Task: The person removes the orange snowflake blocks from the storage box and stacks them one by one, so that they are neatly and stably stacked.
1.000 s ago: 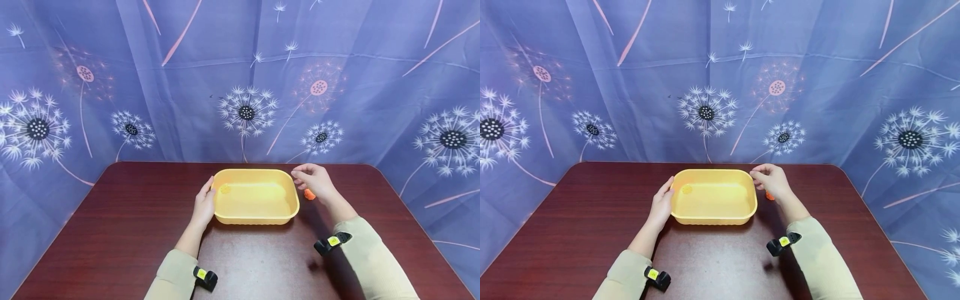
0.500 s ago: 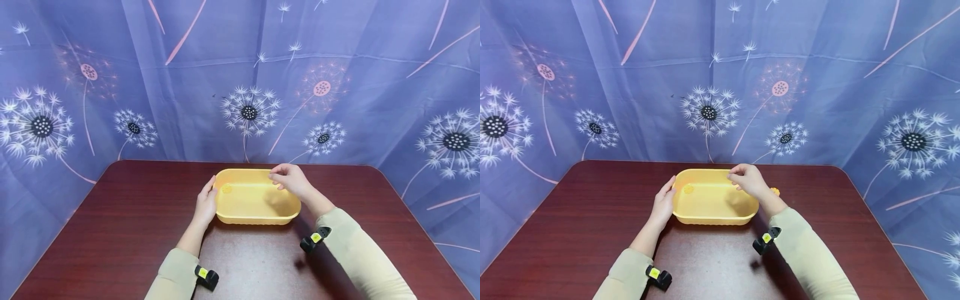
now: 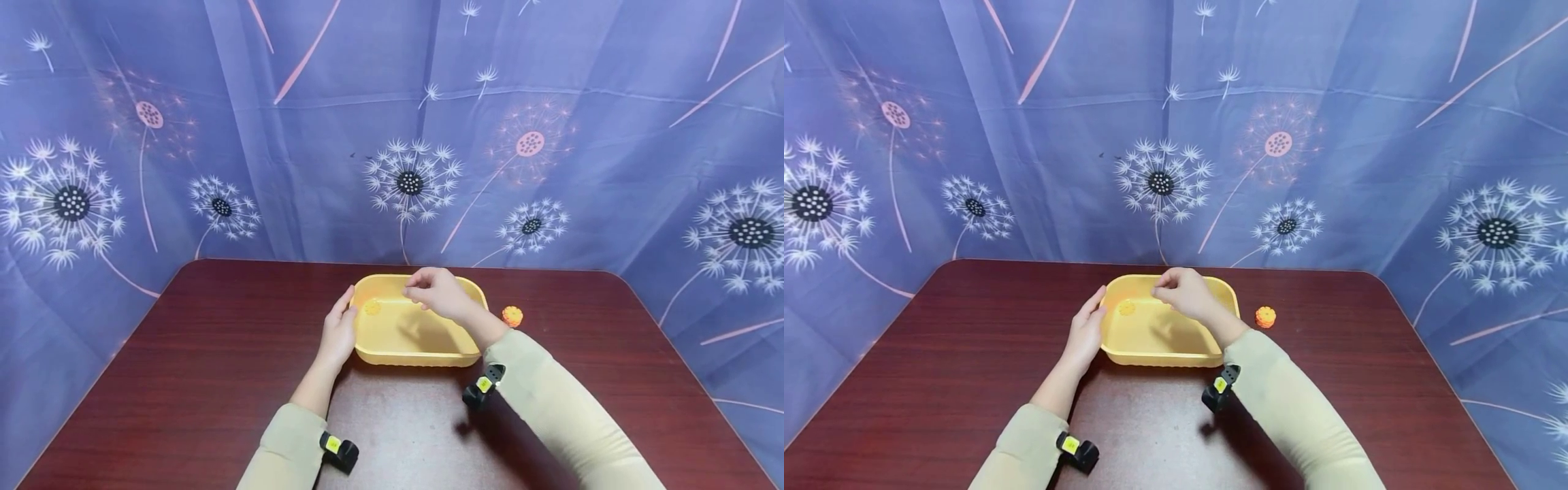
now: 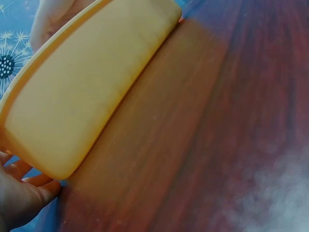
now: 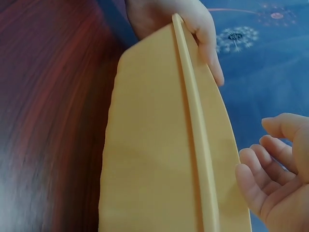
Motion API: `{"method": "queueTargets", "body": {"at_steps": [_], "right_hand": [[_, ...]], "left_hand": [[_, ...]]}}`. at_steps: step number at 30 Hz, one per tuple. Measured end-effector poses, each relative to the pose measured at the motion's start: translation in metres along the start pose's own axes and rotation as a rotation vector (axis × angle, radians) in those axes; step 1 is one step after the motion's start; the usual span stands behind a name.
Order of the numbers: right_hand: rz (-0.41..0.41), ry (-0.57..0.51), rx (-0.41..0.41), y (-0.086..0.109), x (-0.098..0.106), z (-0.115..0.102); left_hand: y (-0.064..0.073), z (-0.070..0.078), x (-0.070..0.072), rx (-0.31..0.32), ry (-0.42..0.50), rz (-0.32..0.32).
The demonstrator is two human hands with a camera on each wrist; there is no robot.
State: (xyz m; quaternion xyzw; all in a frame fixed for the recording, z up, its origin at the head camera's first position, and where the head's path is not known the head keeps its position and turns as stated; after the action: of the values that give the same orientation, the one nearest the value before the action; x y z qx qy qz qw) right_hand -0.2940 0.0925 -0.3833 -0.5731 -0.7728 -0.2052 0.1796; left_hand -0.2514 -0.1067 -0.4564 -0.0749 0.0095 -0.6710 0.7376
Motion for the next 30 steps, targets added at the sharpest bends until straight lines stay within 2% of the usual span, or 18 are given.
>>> {"method": "queueTargets", "body": {"at_steps": [6,15,19,30], "right_hand": [[-0.003,0.016,0.019,-0.009,-0.017,-0.009],[0.049,0.064,0.008,-0.017,-0.038,-0.013],[0.077,0.072,-0.005,-0.020,-0.048,-0.012],[0.075,0.030,-0.041,-0.030,-0.068,0.002]], "left_hand": [[0.000,0.001,0.000,-0.005,0.001,0.013],[0.001,0.002,-0.001,-0.009,0.011,0.008],[0.001,0.002,-0.001,-0.007,0.013,0.009],[0.000,-0.001,0.000,-0.013,0.031,0.014]]}}
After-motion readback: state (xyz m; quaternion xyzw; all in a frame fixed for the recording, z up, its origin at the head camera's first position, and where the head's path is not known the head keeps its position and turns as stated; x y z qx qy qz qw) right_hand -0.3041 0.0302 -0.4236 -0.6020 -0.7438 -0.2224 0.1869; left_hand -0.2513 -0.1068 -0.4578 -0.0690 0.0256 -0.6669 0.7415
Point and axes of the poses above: each hand's wrist, its own y-axis away from the middle knuckle, its own x-axis out of the back of the hand, z = x × y, the point moved 3 cm from there along -y, towards the middle knuckle, and after that the axes turned 8 degrees about -x, right-handed, at the moved point
